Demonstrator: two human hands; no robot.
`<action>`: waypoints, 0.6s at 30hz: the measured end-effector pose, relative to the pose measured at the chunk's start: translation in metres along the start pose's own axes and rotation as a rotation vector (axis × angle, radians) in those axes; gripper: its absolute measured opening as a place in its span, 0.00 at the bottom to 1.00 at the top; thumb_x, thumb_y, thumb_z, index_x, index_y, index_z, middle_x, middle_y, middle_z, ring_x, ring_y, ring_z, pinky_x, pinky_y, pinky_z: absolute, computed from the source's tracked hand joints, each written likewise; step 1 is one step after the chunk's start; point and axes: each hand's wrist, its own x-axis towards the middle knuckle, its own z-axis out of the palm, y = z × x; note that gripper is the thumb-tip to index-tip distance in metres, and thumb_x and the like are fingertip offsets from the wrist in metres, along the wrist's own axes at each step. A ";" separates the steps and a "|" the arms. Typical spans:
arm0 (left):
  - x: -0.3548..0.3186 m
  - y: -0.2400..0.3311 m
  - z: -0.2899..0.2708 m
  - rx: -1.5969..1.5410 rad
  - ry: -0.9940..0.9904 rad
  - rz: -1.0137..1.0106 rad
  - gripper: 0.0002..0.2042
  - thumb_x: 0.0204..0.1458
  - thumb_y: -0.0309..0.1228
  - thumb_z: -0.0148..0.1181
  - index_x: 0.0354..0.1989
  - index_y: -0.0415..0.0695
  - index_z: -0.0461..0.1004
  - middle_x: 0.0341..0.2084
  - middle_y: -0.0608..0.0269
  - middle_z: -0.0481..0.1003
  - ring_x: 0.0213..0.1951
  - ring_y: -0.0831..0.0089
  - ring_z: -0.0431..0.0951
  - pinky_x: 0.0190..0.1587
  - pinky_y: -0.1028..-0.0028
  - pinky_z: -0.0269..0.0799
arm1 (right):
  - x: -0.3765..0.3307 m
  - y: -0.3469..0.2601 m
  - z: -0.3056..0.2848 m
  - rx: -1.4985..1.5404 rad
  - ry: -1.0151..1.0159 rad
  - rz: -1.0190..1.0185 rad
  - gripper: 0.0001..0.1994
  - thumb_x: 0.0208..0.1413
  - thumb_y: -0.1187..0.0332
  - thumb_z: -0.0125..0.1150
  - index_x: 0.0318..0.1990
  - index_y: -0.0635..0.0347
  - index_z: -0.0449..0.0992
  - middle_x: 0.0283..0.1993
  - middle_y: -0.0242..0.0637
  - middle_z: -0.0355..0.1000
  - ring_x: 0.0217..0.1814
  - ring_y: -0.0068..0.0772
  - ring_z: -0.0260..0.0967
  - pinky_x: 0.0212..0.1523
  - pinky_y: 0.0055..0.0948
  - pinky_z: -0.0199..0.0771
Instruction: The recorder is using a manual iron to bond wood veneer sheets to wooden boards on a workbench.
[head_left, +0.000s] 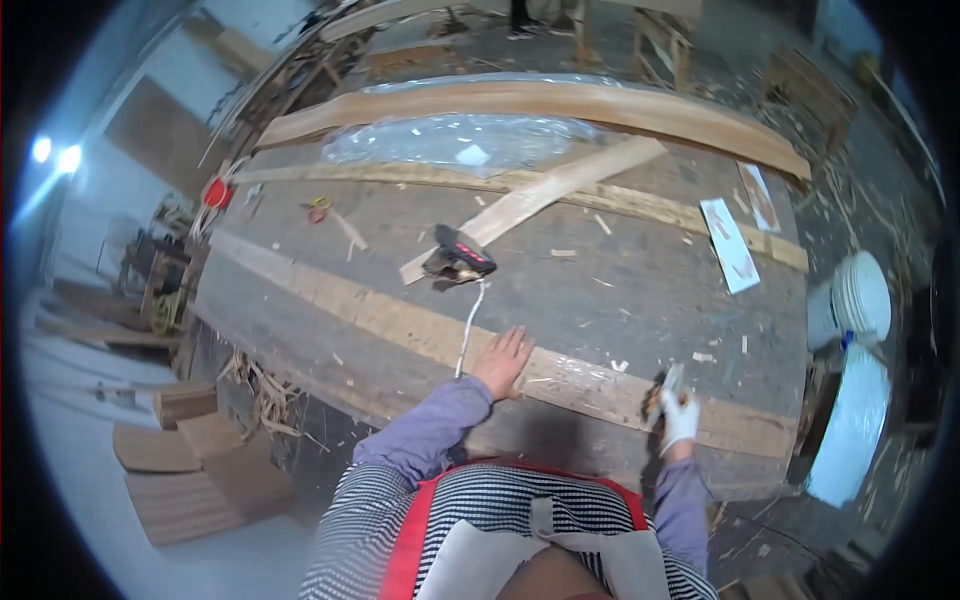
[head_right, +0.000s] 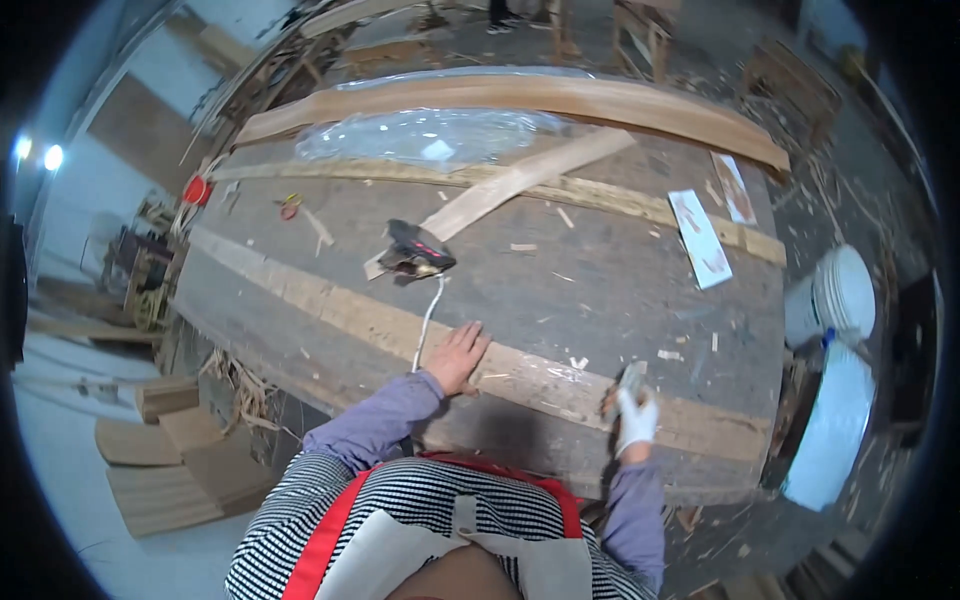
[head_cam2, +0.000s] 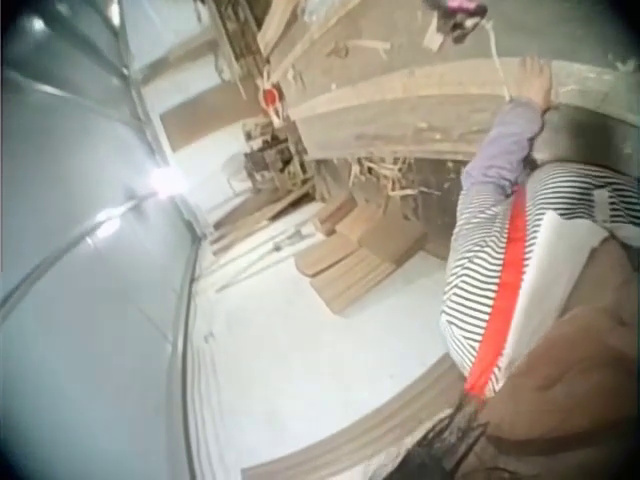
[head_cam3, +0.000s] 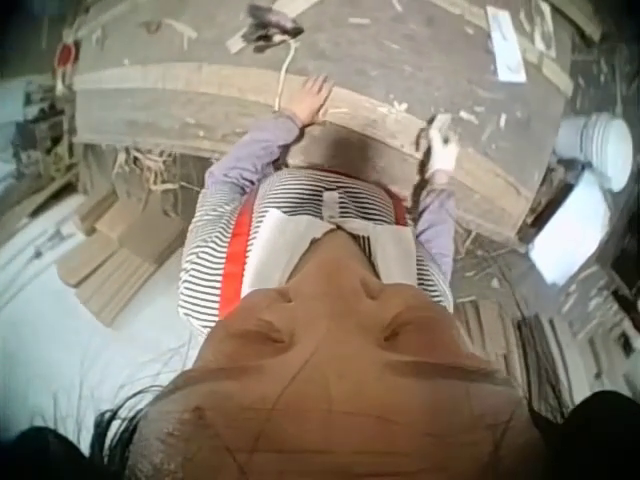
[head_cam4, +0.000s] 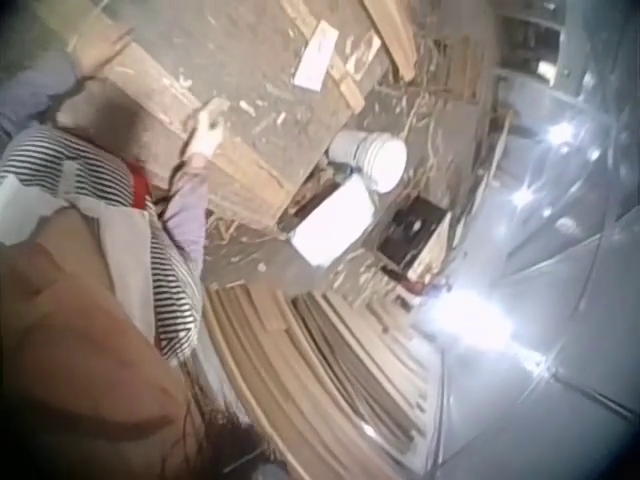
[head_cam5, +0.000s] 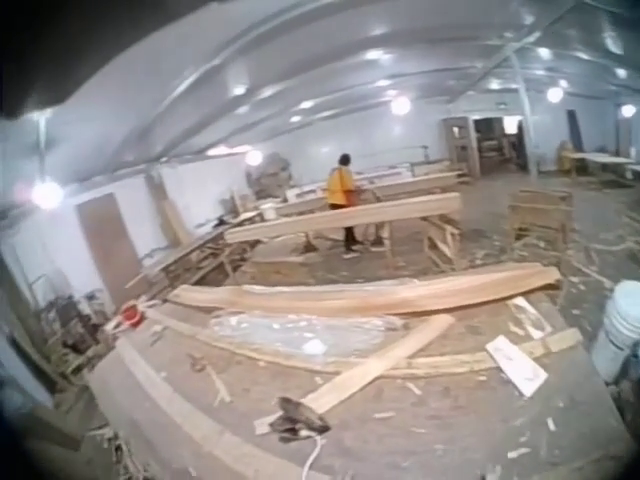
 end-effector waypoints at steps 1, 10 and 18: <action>-0.003 0.005 -0.002 0.025 0.041 -0.002 0.48 0.27 0.43 0.77 0.60 0.37 0.60 0.58 0.42 0.63 0.61 0.46 0.61 0.64 0.54 0.56 | -0.016 0.017 0.013 0.128 -0.039 0.117 0.07 0.56 0.73 0.59 0.40 0.65 0.71 0.30 0.37 0.73 0.26 0.30 0.73 0.26 0.27 0.74; -0.138 0.021 0.024 -0.528 0.078 -0.099 0.22 0.51 0.42 0.61 0.49 0.38 0.73 0.44 0.43 0.75 0.46 0.49 0.75 0.49 0.58 0.71 | -0.133 0.075 0.125 0.080 -0.368 0.448 0.08 0.59 0.73 0.57 0.44 0.65 0.69 0.36 0.42 0.75 0.28 0.30 0.74 0.28 0.29 0.78; -0.370 -0.064 -0.010 -0.609 0.106 -0.272 0.20 0.53 0.42 0.59 0.50 0.45 0.74 0.41 0.50 0.77 0.44 0.52 0.77 0.47 0.60 0.73 | -0.217 0.117 0.246 -0.084 -0.648 0.576 0.11 0.62 0.70 0.54 0.48 0.64 0.67 0.39 0.42 0.76 0.29 0.29 0.74 0.28 0.27 0.78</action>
